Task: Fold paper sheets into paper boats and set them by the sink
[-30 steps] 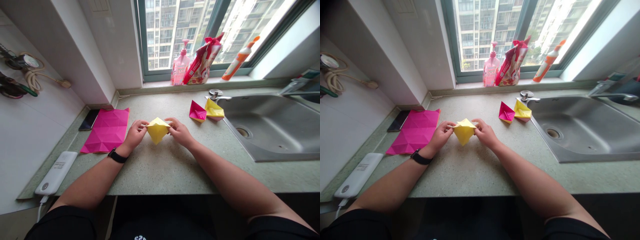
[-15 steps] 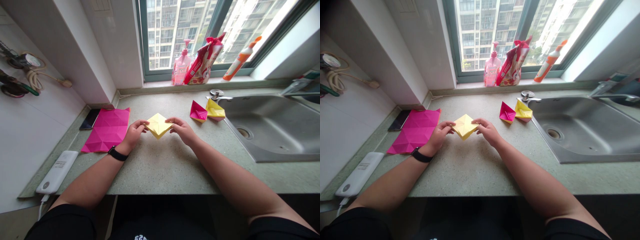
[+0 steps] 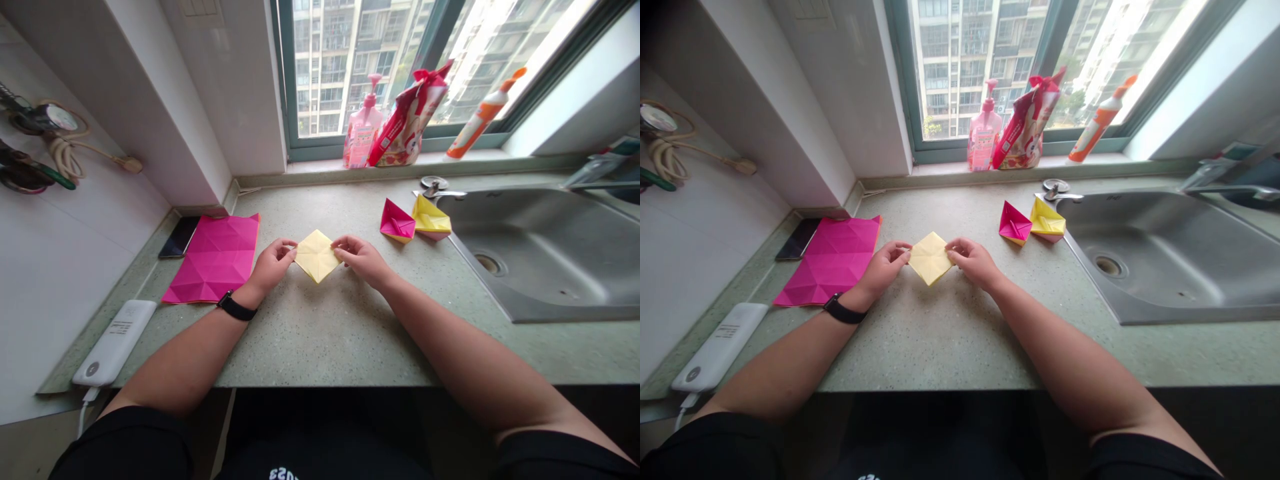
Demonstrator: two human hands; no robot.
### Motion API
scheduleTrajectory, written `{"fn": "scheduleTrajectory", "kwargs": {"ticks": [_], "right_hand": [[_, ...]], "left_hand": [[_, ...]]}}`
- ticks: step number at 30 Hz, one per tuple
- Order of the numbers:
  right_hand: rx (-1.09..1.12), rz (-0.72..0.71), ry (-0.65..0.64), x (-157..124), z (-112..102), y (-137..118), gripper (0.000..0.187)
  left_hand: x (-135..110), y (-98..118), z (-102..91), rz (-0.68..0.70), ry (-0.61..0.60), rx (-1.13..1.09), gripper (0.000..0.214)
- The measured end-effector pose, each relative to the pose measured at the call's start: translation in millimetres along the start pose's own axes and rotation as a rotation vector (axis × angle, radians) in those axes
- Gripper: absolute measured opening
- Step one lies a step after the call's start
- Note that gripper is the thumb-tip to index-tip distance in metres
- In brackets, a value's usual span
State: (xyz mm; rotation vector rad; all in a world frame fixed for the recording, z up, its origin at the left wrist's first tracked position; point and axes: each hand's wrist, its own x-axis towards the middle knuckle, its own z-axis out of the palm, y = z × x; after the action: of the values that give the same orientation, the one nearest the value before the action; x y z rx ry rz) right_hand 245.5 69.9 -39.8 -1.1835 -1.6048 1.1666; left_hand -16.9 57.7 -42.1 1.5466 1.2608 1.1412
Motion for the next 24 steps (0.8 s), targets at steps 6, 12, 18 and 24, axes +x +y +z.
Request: {"fn": "scheduleTrajectory", "kwargs": {"ticks": [6,12,18,24], "right_hand": [[-0.324,-0.067,0.033,-4,-4,0,0.021],[-0.535,-0.076,-0.023,-9,-4,-3,0.027],[-0.676,-0.115,-0.035,-8,-3,1,0.026],[-0.708,-0.135,-0.031,-9,-1,2,0.022]], "left_hand": [[-2,0,-4.0,0.070,-0.019,0.335,0.021],[-7,4,-2.8,0.157,-0.086,0.648,0.029],[-8,5,-0.6,0.333,-0.134,0.702,0.029],[-13,10,5.7,0.391,-0.292,0.502,0.032]]}}
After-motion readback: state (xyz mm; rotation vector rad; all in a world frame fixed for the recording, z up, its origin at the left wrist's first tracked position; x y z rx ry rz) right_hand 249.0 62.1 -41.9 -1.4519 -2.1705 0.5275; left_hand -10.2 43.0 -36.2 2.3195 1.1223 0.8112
